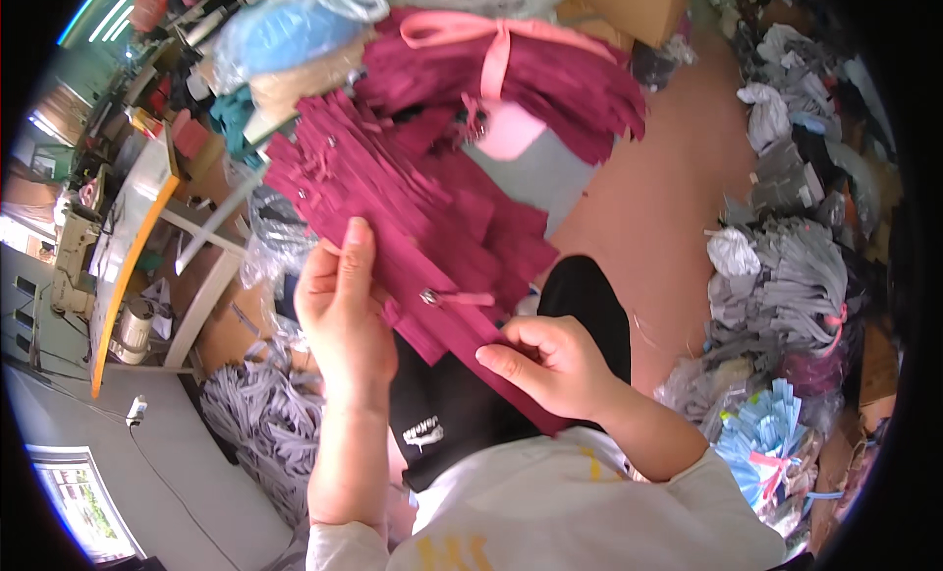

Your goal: The person is manually assembling metal sliders onto pre-cut zipper tapes in a workshop environment.

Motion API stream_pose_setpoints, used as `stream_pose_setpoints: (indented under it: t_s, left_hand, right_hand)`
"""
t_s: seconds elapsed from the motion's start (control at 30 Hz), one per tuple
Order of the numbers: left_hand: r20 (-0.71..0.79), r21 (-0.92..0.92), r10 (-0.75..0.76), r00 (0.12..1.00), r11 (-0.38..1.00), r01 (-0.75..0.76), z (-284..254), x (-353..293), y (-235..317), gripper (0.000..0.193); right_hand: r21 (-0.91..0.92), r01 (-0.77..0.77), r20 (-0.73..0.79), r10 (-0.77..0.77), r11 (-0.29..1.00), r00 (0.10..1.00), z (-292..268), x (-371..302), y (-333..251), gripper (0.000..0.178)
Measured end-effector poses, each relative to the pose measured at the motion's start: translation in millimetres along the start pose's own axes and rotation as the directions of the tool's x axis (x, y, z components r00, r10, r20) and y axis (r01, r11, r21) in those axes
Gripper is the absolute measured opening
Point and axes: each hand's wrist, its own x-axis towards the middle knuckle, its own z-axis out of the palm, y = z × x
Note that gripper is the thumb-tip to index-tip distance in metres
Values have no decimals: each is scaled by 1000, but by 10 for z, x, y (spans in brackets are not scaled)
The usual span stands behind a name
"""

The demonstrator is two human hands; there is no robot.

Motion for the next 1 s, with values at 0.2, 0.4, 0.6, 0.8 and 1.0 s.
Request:
stream_pose_setpoints:
  t_s: [0.2, 0.4, 0.6, 0.8, 1.0]
  left_hand:
    - [28, 325, 375, 927, 873, -363, -71, 1199, 321, 38]
    - [52, 711, 455, 889, 608, -352, -497, 1660, -84, 62]
    - [374, 767, 507, 776, 301, -566, -224, 1569, -231, 55]
    - [440, 863, 158, 884, 195, -465, -265, 1826, -438, 56]
    - [438, 838, 218, 872, 254, -484, -270, 1807, -502, 56]
  right_hand:
    - [-558, 247, -127, -376, 792, 918, 19, 805, -107, 40]
    - [-782, 261, -114, -541, 567, 833, -9, 899, 164, 53]
    - [-825, 344, 51, -548, 448, 835, 28, 751, 451, 51]
    - [-795, 324, 30, -500, 513, 866, 66, 692, 393, 45]
    - [-597, 231, -30, -309, 768, 951, -580, 1249, 228, 23]
